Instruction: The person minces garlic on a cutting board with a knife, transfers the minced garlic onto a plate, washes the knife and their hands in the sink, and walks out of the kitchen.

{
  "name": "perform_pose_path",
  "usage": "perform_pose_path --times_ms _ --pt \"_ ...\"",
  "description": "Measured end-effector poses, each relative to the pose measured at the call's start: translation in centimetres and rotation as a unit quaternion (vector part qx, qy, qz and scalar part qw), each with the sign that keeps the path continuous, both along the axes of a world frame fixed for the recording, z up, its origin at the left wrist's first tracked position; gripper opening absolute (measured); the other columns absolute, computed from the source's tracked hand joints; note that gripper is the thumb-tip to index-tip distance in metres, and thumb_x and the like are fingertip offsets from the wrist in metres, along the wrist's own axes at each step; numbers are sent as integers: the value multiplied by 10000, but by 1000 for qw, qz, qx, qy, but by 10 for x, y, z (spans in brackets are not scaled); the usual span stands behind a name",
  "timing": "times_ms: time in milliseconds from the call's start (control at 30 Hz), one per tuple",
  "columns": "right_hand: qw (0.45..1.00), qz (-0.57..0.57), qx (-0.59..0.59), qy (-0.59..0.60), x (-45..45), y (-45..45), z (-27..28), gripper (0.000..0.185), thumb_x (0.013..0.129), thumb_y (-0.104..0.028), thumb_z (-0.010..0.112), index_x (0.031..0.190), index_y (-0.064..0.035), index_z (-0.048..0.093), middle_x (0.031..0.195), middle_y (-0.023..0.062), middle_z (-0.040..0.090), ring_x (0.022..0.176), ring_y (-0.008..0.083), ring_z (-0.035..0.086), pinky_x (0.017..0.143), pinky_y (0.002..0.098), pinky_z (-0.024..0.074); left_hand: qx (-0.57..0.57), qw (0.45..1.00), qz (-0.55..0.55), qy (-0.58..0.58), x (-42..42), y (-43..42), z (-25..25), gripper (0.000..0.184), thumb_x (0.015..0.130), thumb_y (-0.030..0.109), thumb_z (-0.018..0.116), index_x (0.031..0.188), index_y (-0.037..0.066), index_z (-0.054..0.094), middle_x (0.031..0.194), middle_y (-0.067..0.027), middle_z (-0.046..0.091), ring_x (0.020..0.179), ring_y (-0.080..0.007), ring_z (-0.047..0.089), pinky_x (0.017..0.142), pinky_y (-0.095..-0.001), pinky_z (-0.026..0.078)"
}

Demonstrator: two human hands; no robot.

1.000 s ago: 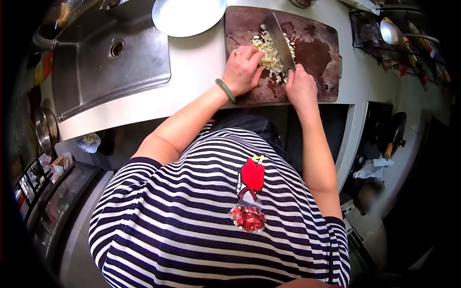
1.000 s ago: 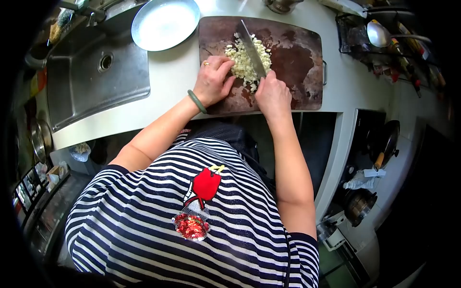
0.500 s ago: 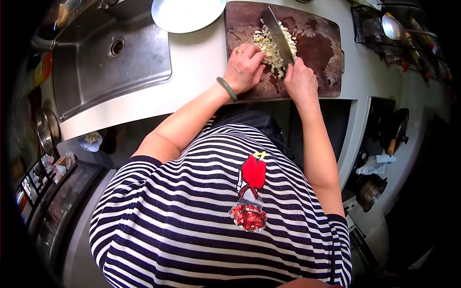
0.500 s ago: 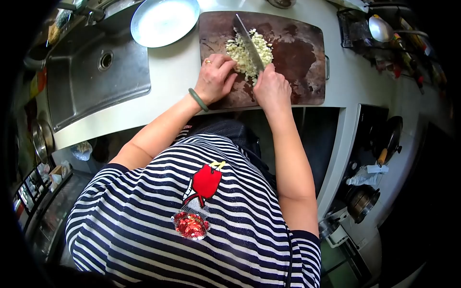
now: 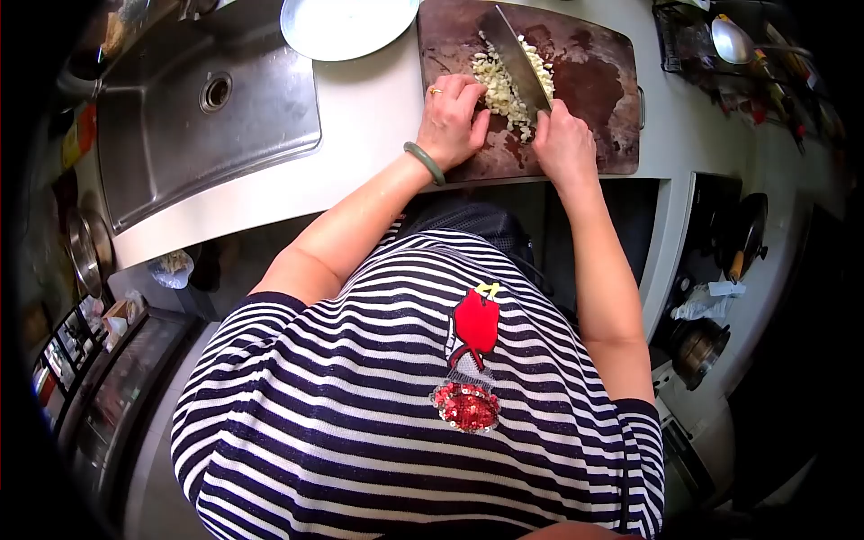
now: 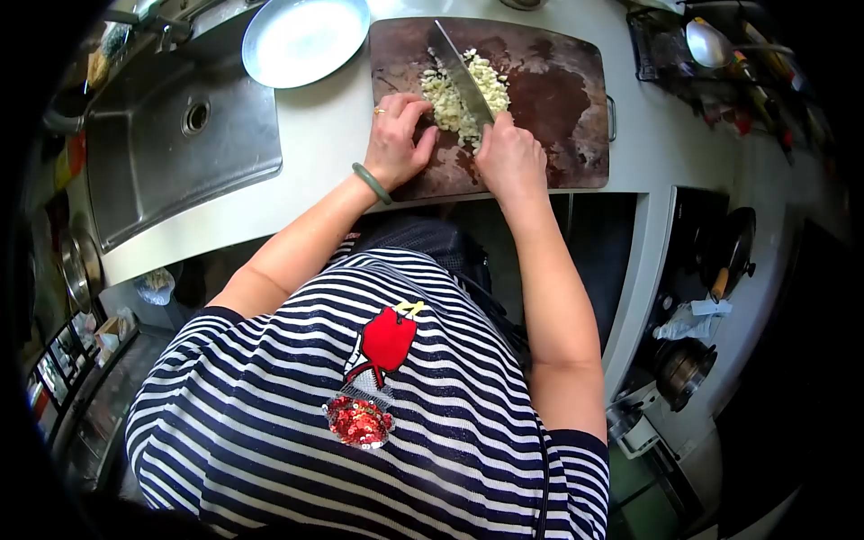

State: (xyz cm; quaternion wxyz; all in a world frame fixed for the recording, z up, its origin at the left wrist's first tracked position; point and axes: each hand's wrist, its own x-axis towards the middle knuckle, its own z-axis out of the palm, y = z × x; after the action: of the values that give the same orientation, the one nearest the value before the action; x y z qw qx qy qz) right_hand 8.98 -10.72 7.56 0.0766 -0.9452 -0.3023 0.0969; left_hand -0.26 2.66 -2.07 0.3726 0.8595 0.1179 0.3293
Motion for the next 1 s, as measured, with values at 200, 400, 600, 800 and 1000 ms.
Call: perform_pose_path --times_ms 200,400,600,800,1000 --pt "999 1 27 19 -16 3 22 189 908 -176 544 888 12 547 756 267 649 753 466 637 698 543 504 -17 1000 19 3 -2 -1 0 352 706 45 704 1039 10 598 1064 -167 565 1011 -346 524 880 -411 437" --pt "1000 10 -7 13 -15 10 3 183 904 -180 552 876 1 554 745 274 645 739 459 641 697 545 505 -17 1000 19 8 0 2 -4 360 706 60 696 1045 6 586 1065 -170 557 1017 -347 515 886 -415 428" --pt "998 19 38 35 -5 3 4 210 917 -196 535 933 12 557 776 298 627 768 480 615 690 563 480 -21 1000 15 3 4 3 -3 358 699 71 690 1035 9 582 1054 -165 552 1009 -343 518 878 -421 426" --pt "1000 9 11 24 -5 8 0 214 915 -194 531 942 17 563 771 302 624 766 484 613 703 566 476 -27 1000 12 7 2 2 -3 353 704 65 682 1036 6 578 1058 -172 542 1027 -341 508 884 -422 422" --pt "999 -6 25 26 -6 8 4 226 919 -195 528 963 22 570 775 306 626 768 483 615 699 565 478 -31 999 18 -9 4 5 -3 359 702 46 699 1041 9 588 1049 -179 558 987 -358 521 864 -411 439"
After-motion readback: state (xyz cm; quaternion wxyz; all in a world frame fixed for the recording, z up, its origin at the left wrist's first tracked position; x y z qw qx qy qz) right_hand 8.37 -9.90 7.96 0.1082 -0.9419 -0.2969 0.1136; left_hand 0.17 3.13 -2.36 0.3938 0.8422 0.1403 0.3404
